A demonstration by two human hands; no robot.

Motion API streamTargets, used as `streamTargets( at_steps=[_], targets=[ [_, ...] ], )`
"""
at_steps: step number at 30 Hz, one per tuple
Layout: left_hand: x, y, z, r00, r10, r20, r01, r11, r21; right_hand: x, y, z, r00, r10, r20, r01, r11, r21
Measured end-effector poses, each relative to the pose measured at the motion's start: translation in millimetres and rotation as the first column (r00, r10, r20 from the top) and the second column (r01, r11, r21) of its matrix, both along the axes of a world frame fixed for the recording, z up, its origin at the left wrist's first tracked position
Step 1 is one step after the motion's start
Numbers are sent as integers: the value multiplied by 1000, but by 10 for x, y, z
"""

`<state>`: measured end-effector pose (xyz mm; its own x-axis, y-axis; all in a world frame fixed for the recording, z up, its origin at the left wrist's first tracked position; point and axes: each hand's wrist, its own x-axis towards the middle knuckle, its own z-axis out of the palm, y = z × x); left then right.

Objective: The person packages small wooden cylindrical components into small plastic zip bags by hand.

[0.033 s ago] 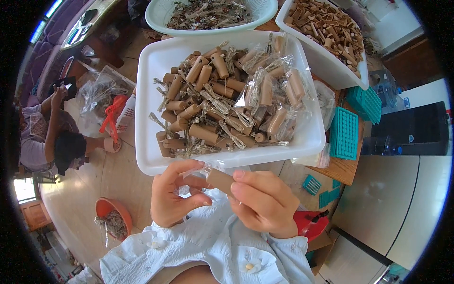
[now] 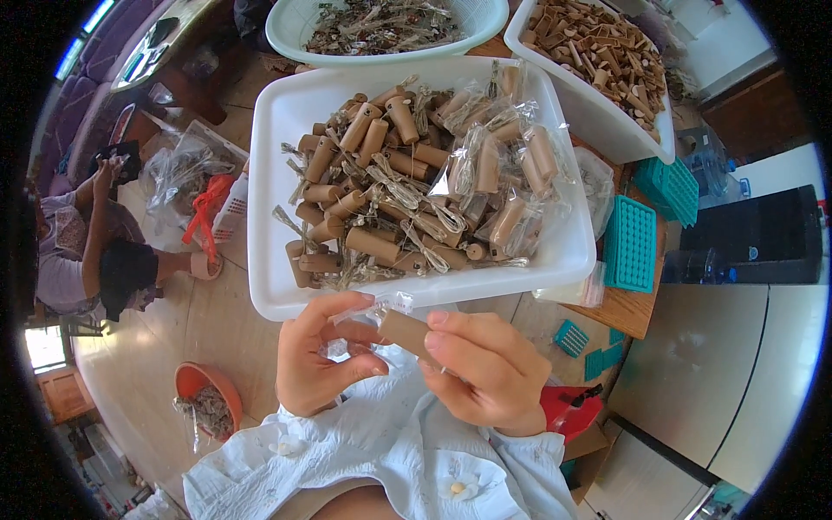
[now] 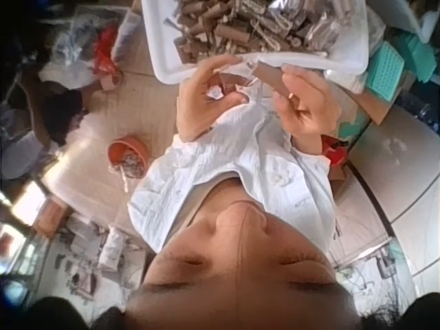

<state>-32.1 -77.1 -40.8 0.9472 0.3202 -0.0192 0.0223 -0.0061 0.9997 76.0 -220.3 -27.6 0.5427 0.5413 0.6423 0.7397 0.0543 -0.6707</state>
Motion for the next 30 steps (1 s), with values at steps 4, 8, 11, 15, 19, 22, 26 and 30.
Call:
streamTargets(
  at_steps=[4, 8, 11, 15, 19, 22, 26, 30],
  targets=[
    [12, -1, 0, 999, 3, 39, -3, 1000, -9, 53, -49, 101, 998, 35, -52, -38, 998, -45],
    [0, 7, -5, 999, -5, 54, 2, 999, 50, 117, -83, 156, 959, 126, -254, -156, 982, -103],
    [-4, 22, 43, 999, -48, 12, 46, 993, 105, 159, -96, 232, 917, 125, -379, -208, 960, -186],
    [31, -15, 77, 999, -30, -21, 33, 988, 153, 204, -53, 264, 901, 113, -418, -216, 954, -209],
    [55, -24, 90, 997, -20, -77, 31, 988, 154, 305, -85, 315, 853, 164, -495, -320, 914, -248],
    [50, -13, 34, 1000, -23, -20, 25, 988, 149, 354, -76, 364, 833, 168, -527, -369, 879, -303],
    [45, -25, -42, 999, -11, 42, 3, 983, 184, 304, -29, 347, 869, 135, -476, -352, 844, -404],
    [59, -69, -25, 1000, -2, 15, 0, 993, 118, 244, -55, 272, 748, 66, -661, -360, 876, -320]
  ],
)
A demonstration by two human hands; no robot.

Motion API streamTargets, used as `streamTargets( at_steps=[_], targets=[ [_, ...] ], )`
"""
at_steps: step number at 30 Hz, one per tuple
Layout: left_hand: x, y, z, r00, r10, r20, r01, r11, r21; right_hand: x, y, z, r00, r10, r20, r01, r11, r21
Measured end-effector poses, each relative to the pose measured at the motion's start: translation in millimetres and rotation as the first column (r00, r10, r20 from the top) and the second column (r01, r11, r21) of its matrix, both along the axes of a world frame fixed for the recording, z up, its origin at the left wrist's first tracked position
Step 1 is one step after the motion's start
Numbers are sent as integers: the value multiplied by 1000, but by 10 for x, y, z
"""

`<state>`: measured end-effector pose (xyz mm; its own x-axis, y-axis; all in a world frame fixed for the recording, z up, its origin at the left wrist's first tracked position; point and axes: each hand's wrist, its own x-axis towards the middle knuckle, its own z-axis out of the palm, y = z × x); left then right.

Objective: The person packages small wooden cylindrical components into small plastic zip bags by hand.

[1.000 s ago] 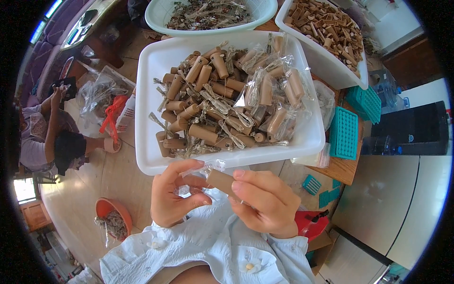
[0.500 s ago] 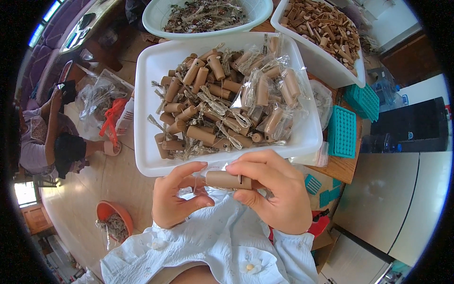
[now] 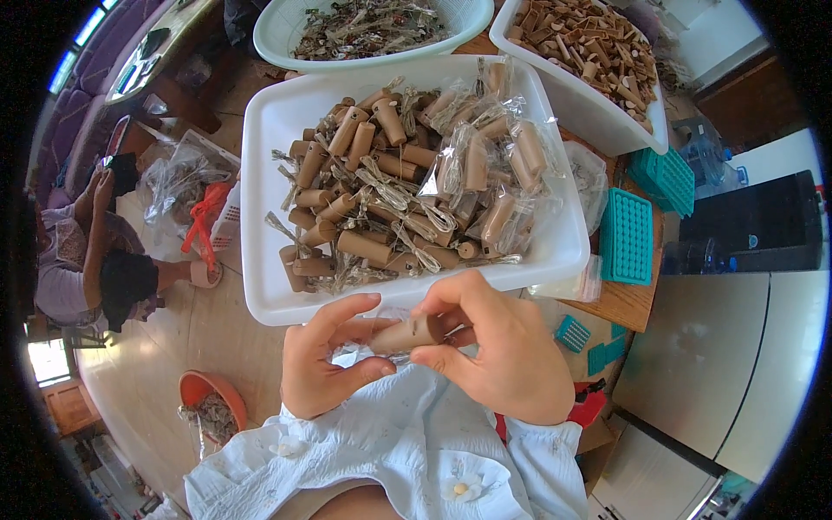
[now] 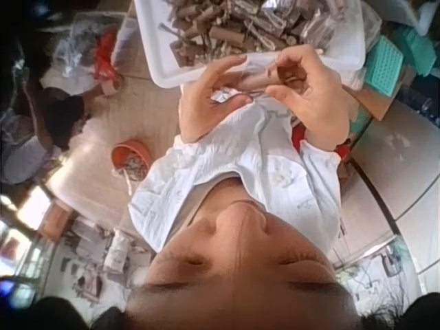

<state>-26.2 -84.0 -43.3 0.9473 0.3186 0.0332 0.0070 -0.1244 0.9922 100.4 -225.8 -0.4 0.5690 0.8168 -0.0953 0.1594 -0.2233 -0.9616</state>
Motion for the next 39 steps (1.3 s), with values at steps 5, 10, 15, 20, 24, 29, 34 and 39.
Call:
streamTargets(
  at_steps=[5, 10, 15, 20, 24, 29, 34, 39],
  targets=[
    [-14, 21, -21, 999, -23, 41, 23, 1000, -18, -26, 107, -27, 967, 93, 236, -93, 996, -14],
    [-41, 26, 15, 996, 87, 2, -86, 986, -141, -45, 165, -48, 895, 132, 427, -159, 987, 28],
    [-41, 25, -9, 998, 60, -5, -60, 979, -193, -89, 190, -164, 886, 240, 397, -285, 957, 56],
    [-84, 39, -48, 993, 78, 88, -57, 973, -224, -183, 191, -179, 928, 163, 334, -215, 969, 123],
    [-78, 24, -70, 962, 87, 257, -33, 977, -209, -218, 119, -232, 902, 18, 432, -125, 968, 219],
    [-108, 41, -111, 957, 62, 285, -17, 987, -158, -245, 134, -389, 886, -2, 463, -153, 943, 296],
    [-99, 14, -156, 936, 49, 348, 45, 965, -258, -341, 133, -351, 984, -61, 169, -6, 930, 368],
    [-52, -26, -145, 878, 40, 476, 57, 981, -187, -302, 121, -372, 994, 102, 39, -109, 947, 301]
  ],
)
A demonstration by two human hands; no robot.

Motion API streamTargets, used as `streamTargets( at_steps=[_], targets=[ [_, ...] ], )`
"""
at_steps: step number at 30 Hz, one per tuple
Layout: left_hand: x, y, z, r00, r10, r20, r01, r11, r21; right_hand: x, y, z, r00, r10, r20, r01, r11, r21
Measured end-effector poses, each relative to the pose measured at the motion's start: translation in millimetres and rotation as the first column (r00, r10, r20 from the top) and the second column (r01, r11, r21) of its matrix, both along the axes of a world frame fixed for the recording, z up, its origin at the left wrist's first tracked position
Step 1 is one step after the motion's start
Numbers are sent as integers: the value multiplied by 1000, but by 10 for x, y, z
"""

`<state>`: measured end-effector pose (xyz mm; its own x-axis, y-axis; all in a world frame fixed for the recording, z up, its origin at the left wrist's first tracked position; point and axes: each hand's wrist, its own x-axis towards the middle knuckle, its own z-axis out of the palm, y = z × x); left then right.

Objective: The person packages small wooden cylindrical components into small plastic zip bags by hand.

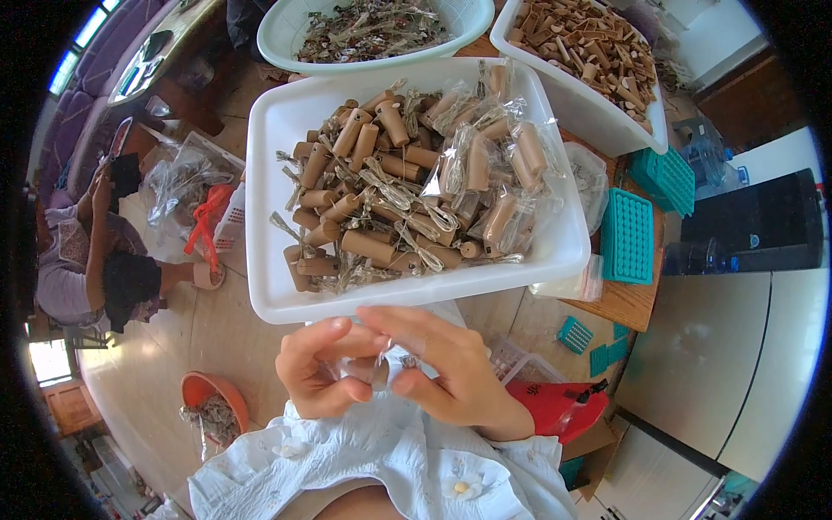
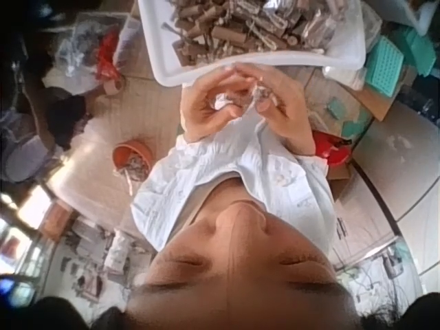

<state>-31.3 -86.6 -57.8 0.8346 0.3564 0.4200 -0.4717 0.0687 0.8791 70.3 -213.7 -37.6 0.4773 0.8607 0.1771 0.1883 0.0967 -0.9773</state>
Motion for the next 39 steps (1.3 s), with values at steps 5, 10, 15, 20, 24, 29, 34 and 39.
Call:
streamTargets(
  at_steps=[5, 10, 15, 20, 24, 29, 34, 39],
  targets=[
    [92, -72, 62, 905, 414, 100, -409, 781, 472, -85, -25, -19, 965, -261, -30, 261, 965, -7],
    [20, -2, 100, 798, 525, 294, -565, 484, 668, -34, -26, 61, 971, -197, 134, 204, 978, -39],
    [85, -31, 150, 859, 496, 125, -393, 484, 782, -72, -30, 107, 940, -14, 340, 81, 980, -184],
    [74, 32, 93, 916, 400, -29, -229, 582, 780, -13, -25, 120, 892, 122, 436, 28, 946, -322],
    [49, 43, 123, 939, 331, -97, -177, 703, 689, -43, -84, 139, 877, 172, 449, -39, 956, -290],
    [-18, 244, 71, 708, 706, 22, -599, 583, 549, -72, -337, 222, 900, 215, 379, -212, 976, -52],
    [28, -33, 124, 649, 736, 192, -755, 655, 39, -77, -251, 97, 978, -175, 116, 161, 979, 122],
    [3, -2, 18, 986, 166, 28, -168, 960, 225, -100, -125, -8, 912, -388, -135, 400, 914, 74]
  ],
)
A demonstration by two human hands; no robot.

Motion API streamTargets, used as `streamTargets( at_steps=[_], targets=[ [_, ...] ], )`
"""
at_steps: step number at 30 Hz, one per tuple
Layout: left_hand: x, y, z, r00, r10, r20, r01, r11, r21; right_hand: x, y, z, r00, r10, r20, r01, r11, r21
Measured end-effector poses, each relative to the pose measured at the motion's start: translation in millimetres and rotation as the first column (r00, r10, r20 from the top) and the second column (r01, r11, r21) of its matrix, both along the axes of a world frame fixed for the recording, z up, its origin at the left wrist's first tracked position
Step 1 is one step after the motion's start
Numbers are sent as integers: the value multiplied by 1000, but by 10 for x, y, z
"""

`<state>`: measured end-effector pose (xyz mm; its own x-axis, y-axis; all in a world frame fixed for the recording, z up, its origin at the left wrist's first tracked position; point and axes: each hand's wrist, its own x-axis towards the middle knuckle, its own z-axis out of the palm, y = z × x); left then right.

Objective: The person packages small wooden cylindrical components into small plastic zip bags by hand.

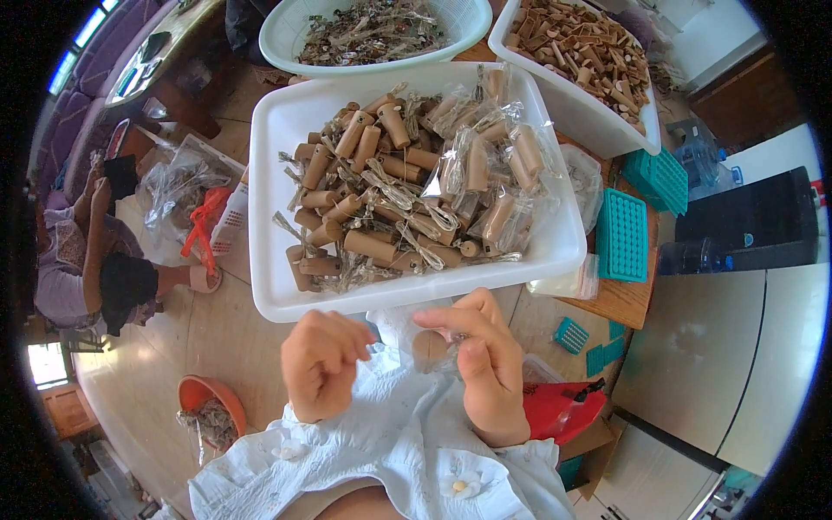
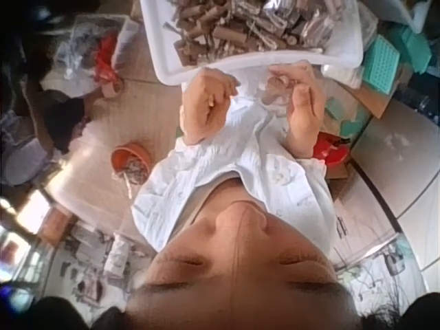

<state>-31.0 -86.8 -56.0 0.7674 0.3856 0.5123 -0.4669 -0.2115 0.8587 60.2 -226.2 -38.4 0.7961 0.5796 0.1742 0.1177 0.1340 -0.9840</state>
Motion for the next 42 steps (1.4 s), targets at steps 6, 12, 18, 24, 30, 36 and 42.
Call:
streamTargets(
  at_steps=[6, 12, 18, 24, 30, 36, 42],
  targets=[
    [8, 85, 56, 965, -170, -201, 178, 984, 22, -15, -23, 44, 977, 212, -14, -213, 976, -51],
    [18, 113, 86, 955, -114, -273, 137, 988, 65, 19, 11, 80, 934, 343, -101, -351, 932, -86],
    [66, 21, -68, 982, 176, -73, -149, 949, 277, -59, 61, 2, 868, 276, -414, -195, 954, 226],
    [142, 105, -167, 970, 123, 208, -206, 871, 446, -63, 122, -184, 703, 475, -529, -92, 798, 596],
    [216, 56, -112, 972, 146, 182, -223, 814, 537, 63, 207, -303, 568, 683, -459, 13, 550, 835],
    [126, 65, -185, 940, 278, 199, -328, 897, 295, 301, 130, -242, 974, 48, -220, 67, 871, 487],
    [128, 6, -183, 941, 297, 160, -332, 901, 280, 878, 297, 6, 857, -425, 290, 411, 905, 113]
  ],
)
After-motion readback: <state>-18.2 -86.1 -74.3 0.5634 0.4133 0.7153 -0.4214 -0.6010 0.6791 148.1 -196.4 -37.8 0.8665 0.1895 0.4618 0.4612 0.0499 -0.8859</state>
